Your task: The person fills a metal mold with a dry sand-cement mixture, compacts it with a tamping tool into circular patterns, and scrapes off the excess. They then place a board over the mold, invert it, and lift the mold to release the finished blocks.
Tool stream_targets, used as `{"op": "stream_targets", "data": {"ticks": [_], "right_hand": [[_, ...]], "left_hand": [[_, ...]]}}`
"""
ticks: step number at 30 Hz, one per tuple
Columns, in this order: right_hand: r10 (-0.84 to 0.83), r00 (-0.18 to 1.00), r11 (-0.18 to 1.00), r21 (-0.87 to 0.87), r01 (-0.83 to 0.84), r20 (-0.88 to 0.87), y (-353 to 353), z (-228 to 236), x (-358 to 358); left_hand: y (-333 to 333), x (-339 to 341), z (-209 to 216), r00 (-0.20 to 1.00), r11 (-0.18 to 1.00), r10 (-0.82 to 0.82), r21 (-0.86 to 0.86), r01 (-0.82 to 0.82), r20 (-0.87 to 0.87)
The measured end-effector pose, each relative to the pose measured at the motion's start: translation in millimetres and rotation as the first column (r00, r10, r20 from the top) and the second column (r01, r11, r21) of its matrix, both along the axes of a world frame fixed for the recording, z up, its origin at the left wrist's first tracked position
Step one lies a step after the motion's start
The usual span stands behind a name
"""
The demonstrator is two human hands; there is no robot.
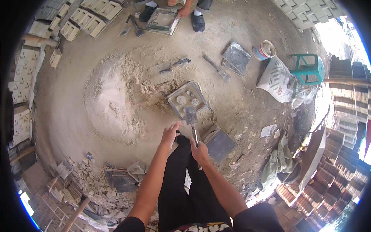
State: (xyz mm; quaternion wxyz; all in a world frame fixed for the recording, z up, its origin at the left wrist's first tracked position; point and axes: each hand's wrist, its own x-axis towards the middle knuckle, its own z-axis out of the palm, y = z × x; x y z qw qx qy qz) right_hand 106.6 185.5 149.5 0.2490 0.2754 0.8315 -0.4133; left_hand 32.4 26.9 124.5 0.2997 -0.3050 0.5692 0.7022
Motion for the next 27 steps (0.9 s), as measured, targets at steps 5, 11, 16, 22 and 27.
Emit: {"op": "stream_targets", "data": {"ticks": [5, 11, 16, 22, 27], "right_hand": [[-0.425, 0.903, 0.905, 0.003, 0.426, 0.057, 23.6, -48.2, 33.1], [-0.477, 0.876, 0.866, 0.201, 0.457, 0.064, 44.0, -65.0, 40.7], [-0.462, 0.886, 0.833, 0.326, 0.446, -0.031, 36.3, -81.1, 59.0], [-0.386, 0.922, 0.904, 0.219, 0.367, 0.045, 14.2, -67.1, 8.2], [-0.195, 0.927, 0.948, 0.181, 0.262, -0.320, 29.2, -162.8, -36.6]], "left_hand": [[2.7, 14.5, -37.8, 0.999, 0.992, -0.022, -0.126, 0.018, -0.034], [-31.1, 36.5, -121.6, 0.981, 0.939, -0.193, -0.287, 0.187, 0.008], [-52.1, 4.8, -113.7, 0.881, 0.772, -0.473, -0.477, 0.420, 0.011], [-71.1, -40.1, -119.7, 0.778, 0.644, -0.628, -0.545, 0.537, 0.025], [-81.9, -43.4, -186.1, 0.715, 0.505, -0.688, -0.624, 0.597, 0.127]]}}
